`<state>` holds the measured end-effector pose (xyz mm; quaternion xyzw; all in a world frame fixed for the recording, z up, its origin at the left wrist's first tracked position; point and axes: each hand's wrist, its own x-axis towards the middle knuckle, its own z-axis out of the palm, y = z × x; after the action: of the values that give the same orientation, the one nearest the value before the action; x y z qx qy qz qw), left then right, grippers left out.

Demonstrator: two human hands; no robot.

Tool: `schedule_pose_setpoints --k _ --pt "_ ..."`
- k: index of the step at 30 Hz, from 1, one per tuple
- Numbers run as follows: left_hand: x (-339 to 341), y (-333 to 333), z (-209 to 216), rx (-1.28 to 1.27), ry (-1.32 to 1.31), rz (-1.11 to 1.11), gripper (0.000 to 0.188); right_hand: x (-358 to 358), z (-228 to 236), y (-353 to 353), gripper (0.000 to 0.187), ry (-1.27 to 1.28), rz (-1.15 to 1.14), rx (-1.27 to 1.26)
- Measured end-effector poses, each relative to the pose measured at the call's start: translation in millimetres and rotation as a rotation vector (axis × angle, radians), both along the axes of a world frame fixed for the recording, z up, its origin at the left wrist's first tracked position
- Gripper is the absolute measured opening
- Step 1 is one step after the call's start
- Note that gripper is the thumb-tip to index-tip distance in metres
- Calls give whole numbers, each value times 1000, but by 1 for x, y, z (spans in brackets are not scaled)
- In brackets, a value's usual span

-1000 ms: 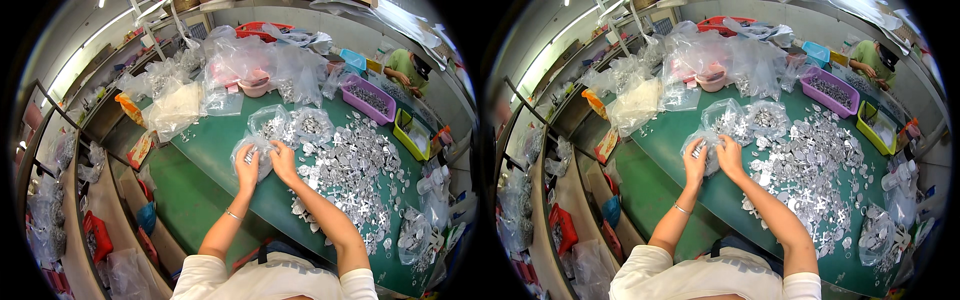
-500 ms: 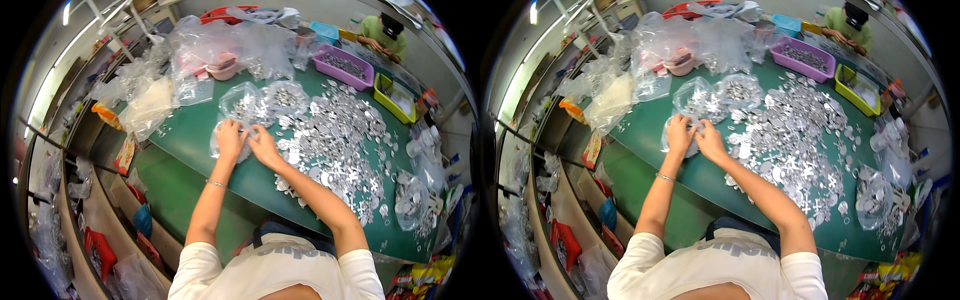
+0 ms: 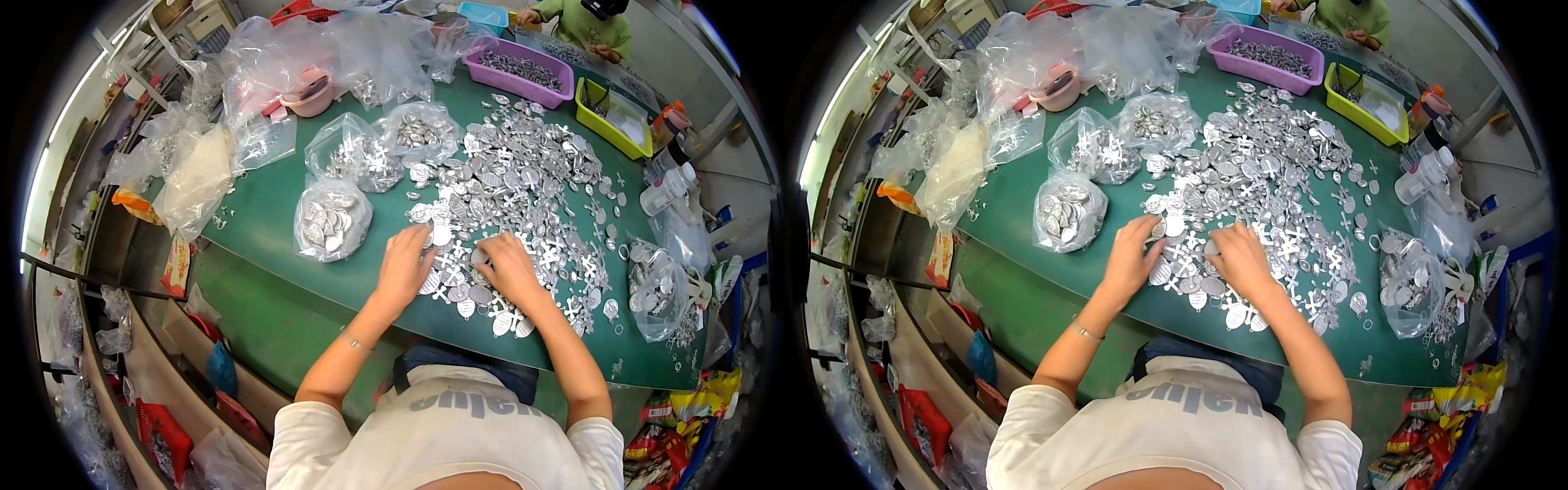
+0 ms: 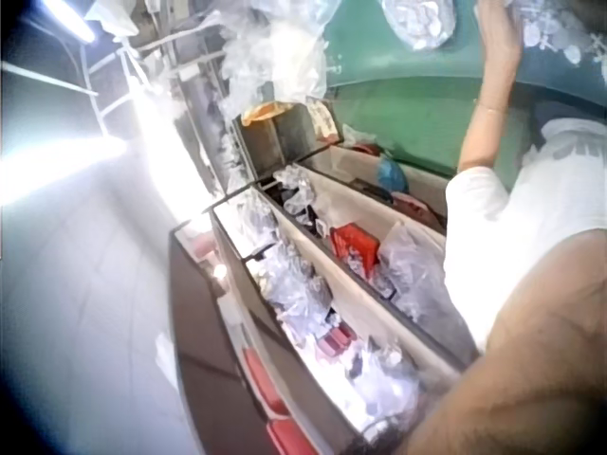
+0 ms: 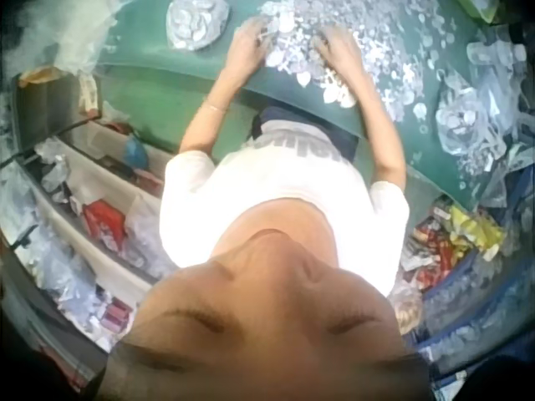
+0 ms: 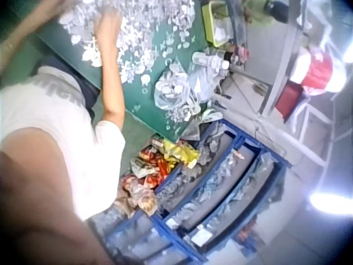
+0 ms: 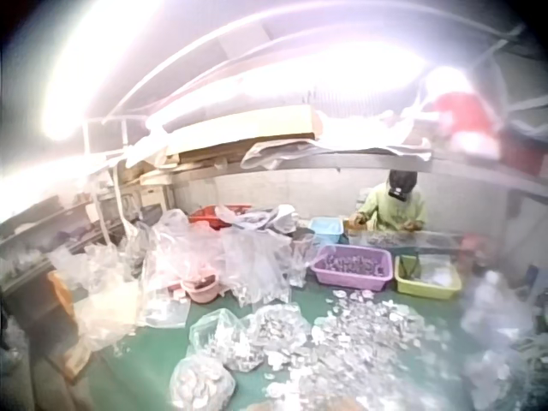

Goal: The person sorts through a pile of small metal pendants on a workbench by hand, picking them up one by one and stacking several together in their palm.

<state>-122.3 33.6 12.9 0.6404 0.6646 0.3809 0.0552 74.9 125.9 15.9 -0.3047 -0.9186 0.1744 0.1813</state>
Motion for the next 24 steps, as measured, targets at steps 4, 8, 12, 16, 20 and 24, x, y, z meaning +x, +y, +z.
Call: schedule_pose_setpoints --k 4,8,12,16,20,24 --pt "12 25 -22 -99 168 27 43 -6 -6 -4 24 -108 71 262" --pt "7 28 -18 -131 137 -30 47 -5 -10 0 15 -129 105 332" --pt "7 23 -22 -103 81 1 50 -1 -16 12 7 48 74 331" --pt "8 3 -13 3 12 75 49 12 -2 21 9 629 -293 -75" --pt "25 -28 20 -329 88 -51 49 45 11 12 22 1185 -355 -1227" --pt "24 -41 3 -319 141 -1 54 50 11 2 27 588 -395 -840"
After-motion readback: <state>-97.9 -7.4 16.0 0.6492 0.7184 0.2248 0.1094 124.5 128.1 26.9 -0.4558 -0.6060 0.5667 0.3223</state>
